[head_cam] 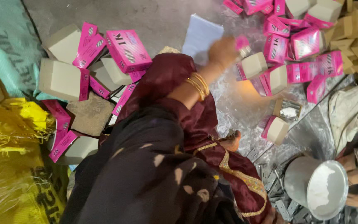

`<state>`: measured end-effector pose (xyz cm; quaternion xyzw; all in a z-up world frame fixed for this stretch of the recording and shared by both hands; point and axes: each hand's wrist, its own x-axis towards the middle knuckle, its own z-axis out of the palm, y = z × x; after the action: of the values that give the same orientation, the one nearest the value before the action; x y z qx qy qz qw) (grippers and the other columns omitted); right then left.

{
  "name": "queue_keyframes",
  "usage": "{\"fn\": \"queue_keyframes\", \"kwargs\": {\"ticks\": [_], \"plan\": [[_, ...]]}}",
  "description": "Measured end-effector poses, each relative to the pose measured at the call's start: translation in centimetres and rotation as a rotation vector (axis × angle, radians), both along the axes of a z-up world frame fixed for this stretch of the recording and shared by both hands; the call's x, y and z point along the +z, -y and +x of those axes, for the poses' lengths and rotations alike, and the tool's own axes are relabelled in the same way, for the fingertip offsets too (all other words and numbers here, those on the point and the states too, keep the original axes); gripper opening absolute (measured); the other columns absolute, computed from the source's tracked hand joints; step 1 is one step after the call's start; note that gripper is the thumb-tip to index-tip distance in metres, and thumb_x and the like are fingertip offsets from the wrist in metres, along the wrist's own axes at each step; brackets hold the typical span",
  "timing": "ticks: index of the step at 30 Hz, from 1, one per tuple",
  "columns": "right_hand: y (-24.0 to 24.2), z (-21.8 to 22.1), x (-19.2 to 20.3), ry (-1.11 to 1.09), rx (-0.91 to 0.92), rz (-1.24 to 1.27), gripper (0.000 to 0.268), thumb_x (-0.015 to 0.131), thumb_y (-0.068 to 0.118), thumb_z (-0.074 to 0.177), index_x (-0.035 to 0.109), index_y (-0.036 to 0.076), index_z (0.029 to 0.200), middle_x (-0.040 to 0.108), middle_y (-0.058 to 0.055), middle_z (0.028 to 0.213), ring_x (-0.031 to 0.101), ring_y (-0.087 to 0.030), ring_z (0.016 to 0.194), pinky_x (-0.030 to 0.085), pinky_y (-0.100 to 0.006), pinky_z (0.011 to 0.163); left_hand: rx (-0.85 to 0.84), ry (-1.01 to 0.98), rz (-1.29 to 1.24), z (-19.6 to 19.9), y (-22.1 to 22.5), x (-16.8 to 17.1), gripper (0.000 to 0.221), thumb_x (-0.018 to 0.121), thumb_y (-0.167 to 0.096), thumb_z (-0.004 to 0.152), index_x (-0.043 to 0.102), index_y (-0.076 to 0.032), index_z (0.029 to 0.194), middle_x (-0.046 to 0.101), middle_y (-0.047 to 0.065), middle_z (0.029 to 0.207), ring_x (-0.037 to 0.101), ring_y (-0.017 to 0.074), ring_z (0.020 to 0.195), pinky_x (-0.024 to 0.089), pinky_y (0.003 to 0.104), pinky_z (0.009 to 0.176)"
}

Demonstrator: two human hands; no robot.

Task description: The person sits on the floor and repeatedly packs small metal razors into pink boxes labeled 'IK'. They place the razors into the boxes, close the lids, and then place the boxes into clear plastic bags. The person handles the items one at a time, creating a stack of packaged units.

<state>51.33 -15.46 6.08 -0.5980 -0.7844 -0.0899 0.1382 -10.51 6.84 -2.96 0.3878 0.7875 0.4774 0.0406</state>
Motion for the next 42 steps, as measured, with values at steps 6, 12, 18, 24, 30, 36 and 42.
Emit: {"fn": "queue_keyframes", "kwargs": {"ticks": [6, 12, 18, 24, 30, 36, 42], "plan": [[-1.7, 0.4, -1.3, -0.090, -0.052, -0.005, 0.040, 0.086, 0.040, 0.091, 0.076, 0.001, 0.092, 0.068, -0.022, 0.077, 0.065, -0.036, 0.072, 0.055, -0.048, 0.076, 0.278, -0.258, -0.140, -11.4, 5.8, -0.4, 0.039, 0.066, -0.011, 0.080, 0.065, -0.003, 0.118, 0.074, 0.016, 0.097, 0.071, 0.0351, 0.093, 0.057, 0.049, 0.081], [-3.2, -0.1, -1.7, -0.168, -0.186, -0.114, 0.034, 0.090, 0.030, 0.080, 0.073, 0.000, 0.081, 0.067, -0.025, 0.072, 0.069, -0.037, 0.071, 0.056, -0.048, 0.070, 0.059, 0.142, -0.761, -12.4, 9.0, 2.2, 0.037, 0.058, -0.017, 0.095, 0.060, -0.004, 0.130, 0.065, 0.021, 0.127, 0.062, 0.0439, 0.118, 0.049, 0.068, 0.092], [0.6, 3.3, 0.4, -0.115, -0.260, -0.080, 0.034, 0.086, 0.034, 0.088, 0.075, 0.002, 0.090, 0.069, -0.023, 0.083, 0.069, -0.037, 0.079, 0.056, -0.047, 0.074, -0.205, 0.181, -0.933, -12.8, 9.9, 3.7, 0.045, 0.065, -0.024, 0.093, 0.062, -0.009, 0.135, 0.060, 0.020, 0.139, 0.057, 0.0473, 0.127, 0.044, 0.070, 0.100], [1.2, 3.3, 0.7, -0.084, -0.396, -0.036, 0.038, 0.084, 0.040, 0.092, 0.075, 0.003, 0.096, 0.070, -0.021, 0.091, 0.069, -0.038, 0.086, 0.055, -0.048, 0.077, -0.287, -0.007, -0.976, -16.2, 8.1, 2.8, 0.056, 0.070, -0.032, 0.089, 0.060, -0.009, 0.139, 0.058, 0.020, 0.142, 0.055, 0.0447, 0.130, 0.043, 0.064, 0.104], [4.7, 7.2, -2.2, 0.013, -0.465, 0.076, 0.045, 0.081, 0.050, 0.097, 0.075, 0.006, 0.103, 0.071, -0.018, 0.097, 0.068, -0.039, 0.089, 0.054, -0.050, 0.077, -0.379, -0.223, -1.056, -18.9, 8.0, -0.3, 0.068, 0.076, -0.040, 0.084, 0.058, -0.008, 0.142, 0.057, 0.020, 0.146, 0.053, 0.0421, 0.133, 0.042, 0.058, 0.107], [3.9, 3.6, -2.1, 0.025, -0.636, 0.130, 0.015, 0.081, 0.022, 0.089, 0.071, 0.011, 0.093, 0.069, -0.013, 0.106, 0.062, -0.040, 0.101, 0.046, -0.054, 0.083, -0.673, -0.325, -1.038, -14.8, 3.2, -0.6, 0.086, 0.084, -0.048, 0.077, 0.051, -0.007, 0.145, 0.052, 0.020, 0.146, 0.049, 0.0387, 0.134, 0.039, 0.051, 0.107], [5.3, 1.4, 0.2, -0.087, -0.745, 0.131, 0.015, 0.079, 0.020, 0.095, 0.069, 0.013, 0.104, 0.064, -0.013, 0.116, 0.055, -0.040, 0.114, 0.038, -0.056, 0.097, -0.877, -0.364, -0.665, 3.3, 2.2, -2.0, 0.054, 0.075, -0.042, 0.089, 0.063, -0.018, 0.136, 0.061, 0.010, 0.143, 0.052, 0.0335, 0.137, 0.014, 0.082, 0.112]]}}
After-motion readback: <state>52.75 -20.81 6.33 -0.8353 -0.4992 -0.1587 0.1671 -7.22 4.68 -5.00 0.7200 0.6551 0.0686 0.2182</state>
